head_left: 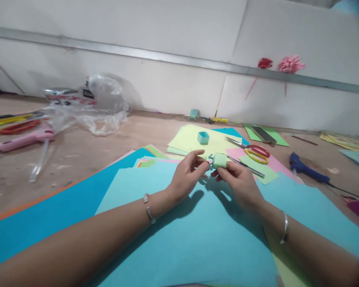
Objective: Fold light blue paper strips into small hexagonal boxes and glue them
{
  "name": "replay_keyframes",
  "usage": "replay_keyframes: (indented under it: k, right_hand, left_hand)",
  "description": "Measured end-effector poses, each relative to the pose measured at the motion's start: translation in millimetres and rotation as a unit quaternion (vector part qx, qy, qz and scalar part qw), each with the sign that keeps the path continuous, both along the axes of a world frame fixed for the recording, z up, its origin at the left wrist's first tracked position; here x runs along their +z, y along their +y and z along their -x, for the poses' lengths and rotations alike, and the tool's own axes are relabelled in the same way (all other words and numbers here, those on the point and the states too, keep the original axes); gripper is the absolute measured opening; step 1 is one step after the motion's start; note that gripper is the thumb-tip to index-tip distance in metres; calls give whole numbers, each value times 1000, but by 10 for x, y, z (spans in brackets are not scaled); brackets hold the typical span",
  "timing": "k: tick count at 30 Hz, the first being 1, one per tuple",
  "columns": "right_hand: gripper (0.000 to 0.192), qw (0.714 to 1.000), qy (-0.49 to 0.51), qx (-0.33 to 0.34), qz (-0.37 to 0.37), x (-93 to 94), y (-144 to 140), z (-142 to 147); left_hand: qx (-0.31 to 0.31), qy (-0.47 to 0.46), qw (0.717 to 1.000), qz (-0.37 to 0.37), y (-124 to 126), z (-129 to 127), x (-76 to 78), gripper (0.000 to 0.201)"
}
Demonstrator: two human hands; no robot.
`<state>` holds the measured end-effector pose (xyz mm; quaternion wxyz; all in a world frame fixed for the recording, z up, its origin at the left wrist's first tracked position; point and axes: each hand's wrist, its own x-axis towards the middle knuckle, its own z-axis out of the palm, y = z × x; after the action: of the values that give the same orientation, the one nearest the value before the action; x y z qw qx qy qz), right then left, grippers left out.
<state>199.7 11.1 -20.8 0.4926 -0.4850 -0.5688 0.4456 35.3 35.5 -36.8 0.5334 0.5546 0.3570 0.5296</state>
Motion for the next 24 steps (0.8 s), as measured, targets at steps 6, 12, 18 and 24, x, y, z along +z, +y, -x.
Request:
replay_keyframes:
  k: [6,12,18,24]
  right_hand:
    - [16,978,177,68,86,-43,28,19]
    - [19,970,175,75,152,-49,40,37]
    - [18,976,148,63,150,-54,43,20]
    - [18,982,116,87,124,-26,42,15]
  left_hand:
    - [-72,-110,983,132,33,26,24,56]
    - [-68,-100,983,138,62,24,-5,54]
    - [-82,-57,989,113,76,7,-31,44]
    - [-156,-33,983,92,58,29,-3,45]
